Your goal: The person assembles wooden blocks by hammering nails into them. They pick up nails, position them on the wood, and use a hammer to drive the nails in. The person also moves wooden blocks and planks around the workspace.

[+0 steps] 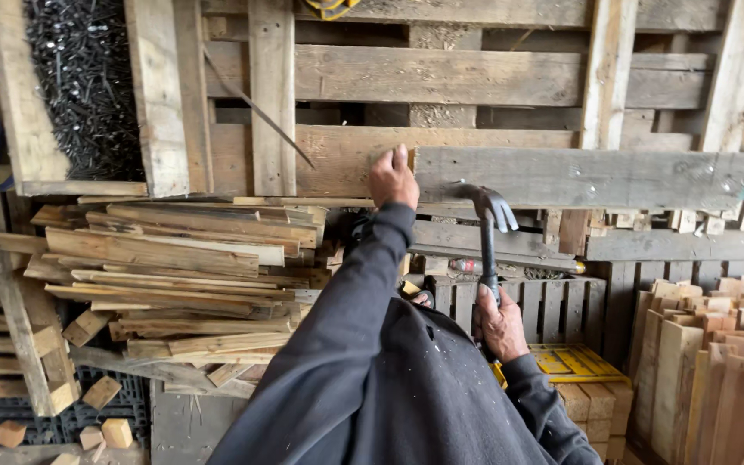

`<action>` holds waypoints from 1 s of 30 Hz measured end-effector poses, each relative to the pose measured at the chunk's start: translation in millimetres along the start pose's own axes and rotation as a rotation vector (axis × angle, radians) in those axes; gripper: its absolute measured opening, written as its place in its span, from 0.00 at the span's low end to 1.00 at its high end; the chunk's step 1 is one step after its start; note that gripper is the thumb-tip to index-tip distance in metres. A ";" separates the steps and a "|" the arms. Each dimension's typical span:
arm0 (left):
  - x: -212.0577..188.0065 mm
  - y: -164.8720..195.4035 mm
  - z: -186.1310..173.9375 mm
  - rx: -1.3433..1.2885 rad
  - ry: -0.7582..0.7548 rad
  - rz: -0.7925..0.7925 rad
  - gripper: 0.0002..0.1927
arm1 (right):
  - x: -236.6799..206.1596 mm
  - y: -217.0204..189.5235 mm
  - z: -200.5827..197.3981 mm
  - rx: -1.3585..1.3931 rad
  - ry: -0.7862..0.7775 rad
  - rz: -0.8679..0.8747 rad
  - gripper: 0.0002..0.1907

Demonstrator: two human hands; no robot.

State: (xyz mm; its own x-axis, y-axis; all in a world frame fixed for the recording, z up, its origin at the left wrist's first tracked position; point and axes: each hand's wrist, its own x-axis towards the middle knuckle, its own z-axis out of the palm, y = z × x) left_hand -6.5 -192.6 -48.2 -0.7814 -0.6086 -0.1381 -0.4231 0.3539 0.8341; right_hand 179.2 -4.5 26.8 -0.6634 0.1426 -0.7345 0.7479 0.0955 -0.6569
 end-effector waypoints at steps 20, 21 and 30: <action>-5.1 18.0 27.1 0.013 0.122 -0.242 0.18 | -8.6 -45.2 -21.3 -0.250 -0.040 -0.290 0.15; -5.9 18.9 27.3 0.005 0.128 -0.250 0.18 | -4.0 -30.9 -24.5 -0.149 0.032 -0.179 0.14; -7.4 19.9 23.3 0.023 0.127 -0.275 0.20 | -51.6 -147.6 -119.9 0.414 0.074 -1.618 0.21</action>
State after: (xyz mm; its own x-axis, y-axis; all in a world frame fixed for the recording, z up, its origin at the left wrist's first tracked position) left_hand -19.8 -164.5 -43.0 -0.5726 -0.7675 -0.2882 -0.6226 0.1784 0.7620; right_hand 105.8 92.1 182.1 -0.6820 0.2079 0.7012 -0.7251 -0.0670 -0.6854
